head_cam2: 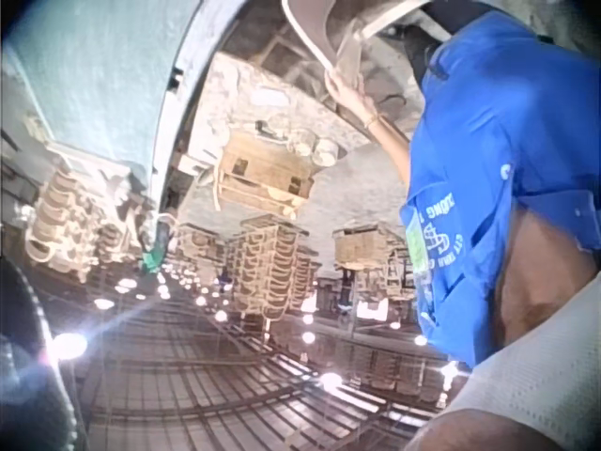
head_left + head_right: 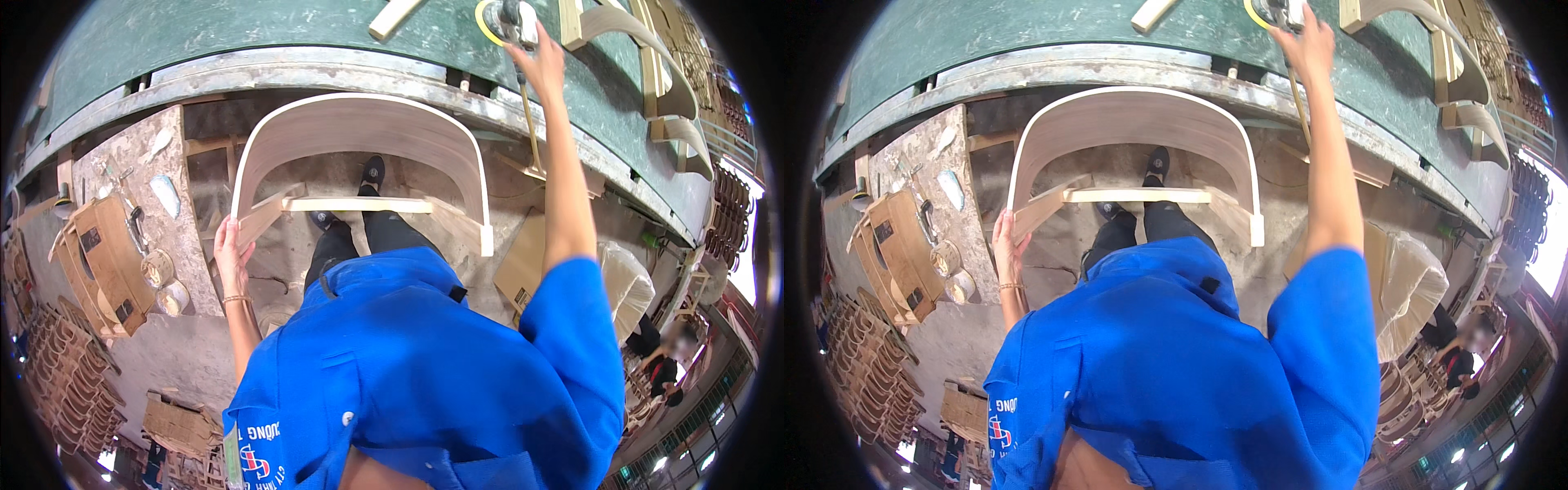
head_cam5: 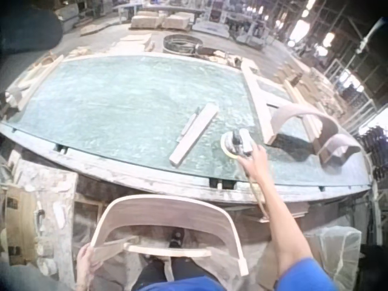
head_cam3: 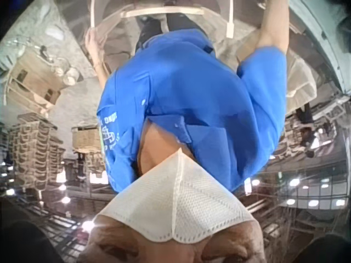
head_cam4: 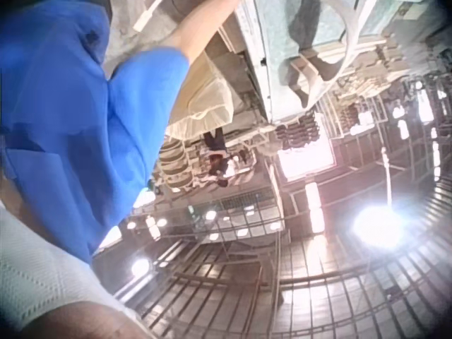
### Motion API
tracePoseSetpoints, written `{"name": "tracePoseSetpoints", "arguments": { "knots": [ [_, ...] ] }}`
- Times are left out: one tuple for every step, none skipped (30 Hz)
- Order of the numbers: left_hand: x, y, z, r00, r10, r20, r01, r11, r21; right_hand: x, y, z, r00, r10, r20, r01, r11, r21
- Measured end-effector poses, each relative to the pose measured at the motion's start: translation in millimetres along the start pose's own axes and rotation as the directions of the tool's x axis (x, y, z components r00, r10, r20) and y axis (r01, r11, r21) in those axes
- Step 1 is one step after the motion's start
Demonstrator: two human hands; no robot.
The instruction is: The person sands curved wooden chair parts using a handheld orbital sander. They repeatedly pick up pieces, sand edges and surfaces, flip the parts, and place them back on the workbench. The person also briefly handles a small wooden block and a pencil.
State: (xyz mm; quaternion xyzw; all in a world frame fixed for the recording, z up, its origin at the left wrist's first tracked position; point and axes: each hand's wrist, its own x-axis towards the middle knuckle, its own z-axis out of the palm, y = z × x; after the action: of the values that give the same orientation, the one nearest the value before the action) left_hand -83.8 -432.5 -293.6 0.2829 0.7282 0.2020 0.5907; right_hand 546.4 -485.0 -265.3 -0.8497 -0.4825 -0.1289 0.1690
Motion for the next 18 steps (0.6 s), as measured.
{"name": "tracePoseSetpoints", "arguments": {
  "knots": [
    [1.8, -0.9, 0.7, 1.000, 0.007, -0.020, -0.007, 1.000, -0.002, 27.8, 0.5, 7.2, 0.915, 0.198, 0.352, -0.296, 0.922, 0.251],
    [5.6, -2.0, 0.7, 0.999, 0.021, -0.030, -0.022, 1.000, -0.008, 43.0, 4.0, 22.9, 0.960, 0.166, 0.225, -0.215, 0.954, 0.211],
    [7.3, -5.1, 0.0, 0.998, 0.023, -0.060, -0.023, 1.000, -0.004, 59.8, -6.9, 33.3, 0.905, 0.330, 0.269, -0.338, 0.941, -0.019],
    [10.7, -9.2, -1.6, 0.998, 0.026, -0.064, -0.027, 1.000, -0.006, 71.0, 3.7, 36.6, 0.898, 0.342, 0.275, -0.367, 0.929, 0.043],
    [12.8, -9.5, -1.6, 0.996, 0.018, -0.084, -0.017, 1.000, 0.005, 76.2, 3.2, 40.0, 0.898, 0.362, 0.249, -0.369, 0.929, -0.022],
    [14.8, -9.8, -1.5, 0.996, 0.036, -0.079, -0.036, 0.999, -0.001, 74.0, 7.0, 38.3, 0.913, 0.338, 0.226, -0.352, 0.936, 0.020],
    [13.2, -11.6, -1.6, 0.996, 0.042, -0.083, -0.043, 0.999, -0.010, 65.8, 4.0, 34.7, 0.928, 0.306, 0.214, -0.326, 0.943, 0.061],
    [13.5, -9.8, -1.6, 0.996, 0.034, -0.077, -0.034, 0.999, -0.006, 56.0, 3.7, 27.1, 0.933, 0.254, 0.257, -0.294, 0.946, 0.134],
    [12.1, -10.6, -0.4, 0.997, 0.032, -0.071, -0.033, 0.999, -0.006, 42.2, 4.6, 15.6, 0.934, 0.204, 0.292, -0.270, 0.941, 0.206],
    [12.6, -8.6, 1.9, 0.997, 0.047, -0.057, -0.047, 0.999, 0.000, 24.1, 4.0, -1.5, 0.934, 0.160, 0.318, -0.252, 0.928, 0.275],
    [9.0, -12.1, 0.5, 0.996, 0.053, -0.070, -0.053, 0.999, -0.006, -3.5, -8.9, -13.4, 0.917, 0.172, 0.360, -0.292, 0.905, 0.310],
    [8.5, -14.6, -0.6, 0.996, 0.041, -0.078, -0.042, 0.999, -0.006, -30.6, -11.9, -27.4, 0.907, 0.097, 0.411, -0.259, 0.896, 0.360],
    [6.8, -18.1, -3.3, 0.995, 0.029, -0.099, -0.030, 1.000, -0.008, -64.6, -19.2, -42.3, 0.861, 0.084, 0.502, -0.253, 0.926, 0.279],
    [9.3, -18.7, -3.1, 0.994, 0.024, -0.102, -0.025, 1.000, -0.010, -101.8, -23.2, -62.4, 0.810, 0.084, 0.581, -0.233, 0.954, 0.186],
    [12.1, -18.6, -3.5, 0.994, 0.031, -0.103, -0.031, 1.000, 0.001, -138.9, -27.8, -82.5, 0.751, 0.086, 0.654, -0.198, 0.975, 0.100],
    [14.1, -19.0, -4.5, 0.994, 0.035, -0.102, -0.034, 0.999, 0.009, -174.9, -23.6, -93.6, 0.792, -0.033, 0.609, -0.179, 0.942, 0.284],
    [15.5, -19.8, -4.8, 0.994, 0.038, -0.102, -0.036, 0.999, 0.022, -201.3, -28.0, -110.2, 0.767, -0.027, 0.641, -0.189, 0.945, 0.266],
    [15.8, -19.8, -4.3, 0.995, 0.040, -0.089, -0.038, 0.999, 0.020, -224.0, -32.0, -120.5, 0.739, 0.023, 0.674, -0.209, 0.958, 0.197]
  ]
}}
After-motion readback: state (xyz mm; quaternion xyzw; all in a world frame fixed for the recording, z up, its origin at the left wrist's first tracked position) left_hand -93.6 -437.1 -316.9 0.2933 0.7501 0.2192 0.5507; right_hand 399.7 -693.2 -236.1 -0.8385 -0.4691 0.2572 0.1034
